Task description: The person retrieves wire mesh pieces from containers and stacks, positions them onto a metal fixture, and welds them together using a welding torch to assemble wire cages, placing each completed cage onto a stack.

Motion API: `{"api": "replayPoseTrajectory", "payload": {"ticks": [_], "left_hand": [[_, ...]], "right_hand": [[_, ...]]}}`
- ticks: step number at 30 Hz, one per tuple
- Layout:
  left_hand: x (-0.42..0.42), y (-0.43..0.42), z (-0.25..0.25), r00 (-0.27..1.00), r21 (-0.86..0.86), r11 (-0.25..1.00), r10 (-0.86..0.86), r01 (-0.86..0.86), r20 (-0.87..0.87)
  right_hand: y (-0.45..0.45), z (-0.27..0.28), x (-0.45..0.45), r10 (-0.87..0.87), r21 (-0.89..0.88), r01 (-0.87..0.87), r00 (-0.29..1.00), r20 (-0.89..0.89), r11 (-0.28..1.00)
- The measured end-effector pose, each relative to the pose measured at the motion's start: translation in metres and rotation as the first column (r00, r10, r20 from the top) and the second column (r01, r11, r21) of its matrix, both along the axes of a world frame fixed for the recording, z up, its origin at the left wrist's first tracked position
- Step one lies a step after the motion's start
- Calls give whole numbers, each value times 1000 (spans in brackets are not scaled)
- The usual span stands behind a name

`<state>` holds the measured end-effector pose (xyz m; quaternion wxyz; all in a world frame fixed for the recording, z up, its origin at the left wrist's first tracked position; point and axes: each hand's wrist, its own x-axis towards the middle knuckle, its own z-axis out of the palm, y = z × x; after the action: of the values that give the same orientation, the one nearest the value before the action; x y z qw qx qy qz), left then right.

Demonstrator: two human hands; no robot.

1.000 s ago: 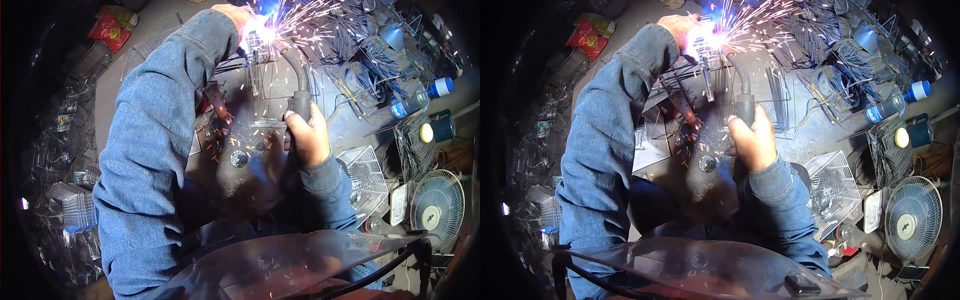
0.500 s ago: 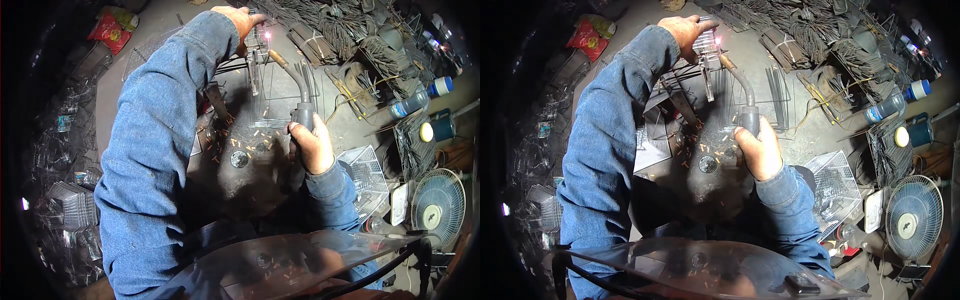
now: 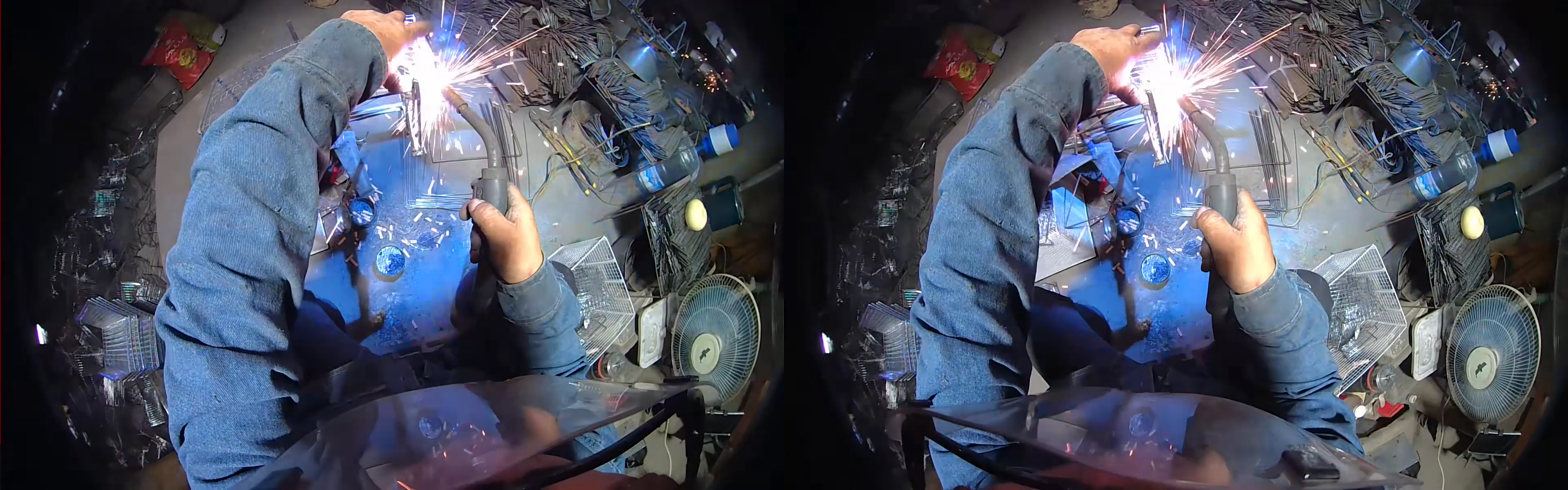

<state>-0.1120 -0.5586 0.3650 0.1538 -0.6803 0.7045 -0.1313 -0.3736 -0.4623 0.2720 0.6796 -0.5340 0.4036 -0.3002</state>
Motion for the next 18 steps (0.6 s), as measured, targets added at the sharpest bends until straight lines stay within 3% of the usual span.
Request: {"api": "replayPoseTrajectory", "payload": {"ticks": [3, 5, 7, 9, 11, 14, 16, 18], "left_hand": [[2, 6, -6, 999, -86, 995, -45, 43, -22], [-9, 9, 2, 996, -36, 999, 26, -29, -81], [-13, 15, 5, 995, -33, 999, 33, -36, -91], [-12, 15, 3, 995, -36, 998, 46, -49, -83], [-9, 14, 2, 995, -57, 997, 37, -42, -92], [-13, 17, 6, 994, -64, 998, 23, -30, -105], [-12, 17, 5, 994, -62, 997, 27, -34, -107], [-13, 14, 4, 992, -49, 997, 60, -66, -113]], "right_hand": [[0, -4, 2, -26, -46, 25, 1000, -14, 999], [1, -2, 3, -31, -89, 25, 998, -61, 996], [-1, -10, 2, -39, -235, 5, 990, -137, 972], [0, -11, 2, -29, -209, 3, 992, -123, 978], [2, -3, 1, -19, -11, 19, 1000, -19, 1000], [2, 0, -5, -14, 35, 12, 998, 54, 999], [0, -9, -5, -15, -67, 19, 998, 54, 998], [1, -7, -3, -23, -54, 27, 998, 66, 998]]}}
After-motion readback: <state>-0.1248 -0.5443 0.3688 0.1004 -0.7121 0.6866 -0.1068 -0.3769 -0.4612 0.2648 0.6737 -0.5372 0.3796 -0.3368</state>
